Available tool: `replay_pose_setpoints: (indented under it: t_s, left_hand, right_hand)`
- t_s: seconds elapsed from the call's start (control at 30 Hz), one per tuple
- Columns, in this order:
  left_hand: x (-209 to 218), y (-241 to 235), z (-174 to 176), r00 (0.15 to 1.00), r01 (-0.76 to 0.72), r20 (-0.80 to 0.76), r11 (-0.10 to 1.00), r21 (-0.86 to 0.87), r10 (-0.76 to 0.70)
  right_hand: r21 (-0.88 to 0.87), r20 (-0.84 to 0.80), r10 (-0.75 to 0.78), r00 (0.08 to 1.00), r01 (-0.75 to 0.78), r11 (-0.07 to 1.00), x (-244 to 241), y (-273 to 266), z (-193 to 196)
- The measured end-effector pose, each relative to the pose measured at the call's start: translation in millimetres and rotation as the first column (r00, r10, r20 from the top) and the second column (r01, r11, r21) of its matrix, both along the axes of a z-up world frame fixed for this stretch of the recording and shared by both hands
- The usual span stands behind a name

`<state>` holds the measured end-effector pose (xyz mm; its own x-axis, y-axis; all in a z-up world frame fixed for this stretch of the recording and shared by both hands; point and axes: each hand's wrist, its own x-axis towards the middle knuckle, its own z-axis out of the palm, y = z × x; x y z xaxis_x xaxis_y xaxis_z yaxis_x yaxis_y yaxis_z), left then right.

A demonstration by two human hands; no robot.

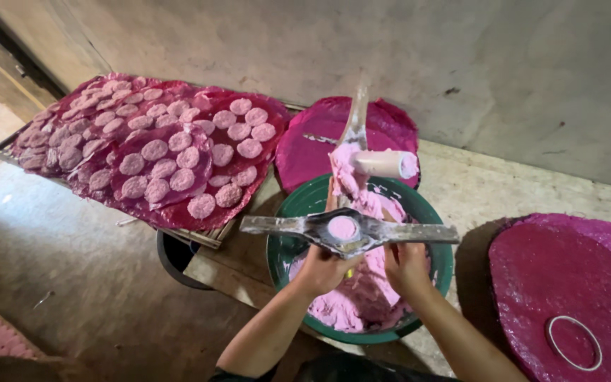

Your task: The person scoops pink dough from a green bowl into a handheld metal mold, then presses the mold onto a pink mat to form circular patties. The person repeatedly fills the mold, presses it, and arranges the finished patties on the mat.

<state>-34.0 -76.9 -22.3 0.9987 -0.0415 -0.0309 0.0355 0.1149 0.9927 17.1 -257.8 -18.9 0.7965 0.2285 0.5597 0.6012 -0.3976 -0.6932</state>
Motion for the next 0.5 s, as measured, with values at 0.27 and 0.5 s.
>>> replay_pose_setpoints:
  t_s: [0.27,0.5]
  left_hand:
    - [16,24,16,0.974,-0.072,0.212,0.995,-0.065,0.085]
    - [13,67,21,0.865,-0.250,0.371,0.931,-0.265,0.338]
  right_hand:
    - [0.016,0.000,0.226,0.974,-0.225,0.974,20,1,-45]
    - [0.405,-0.664,0.434,0.609,-0.195,0.893,11,-20,-74]
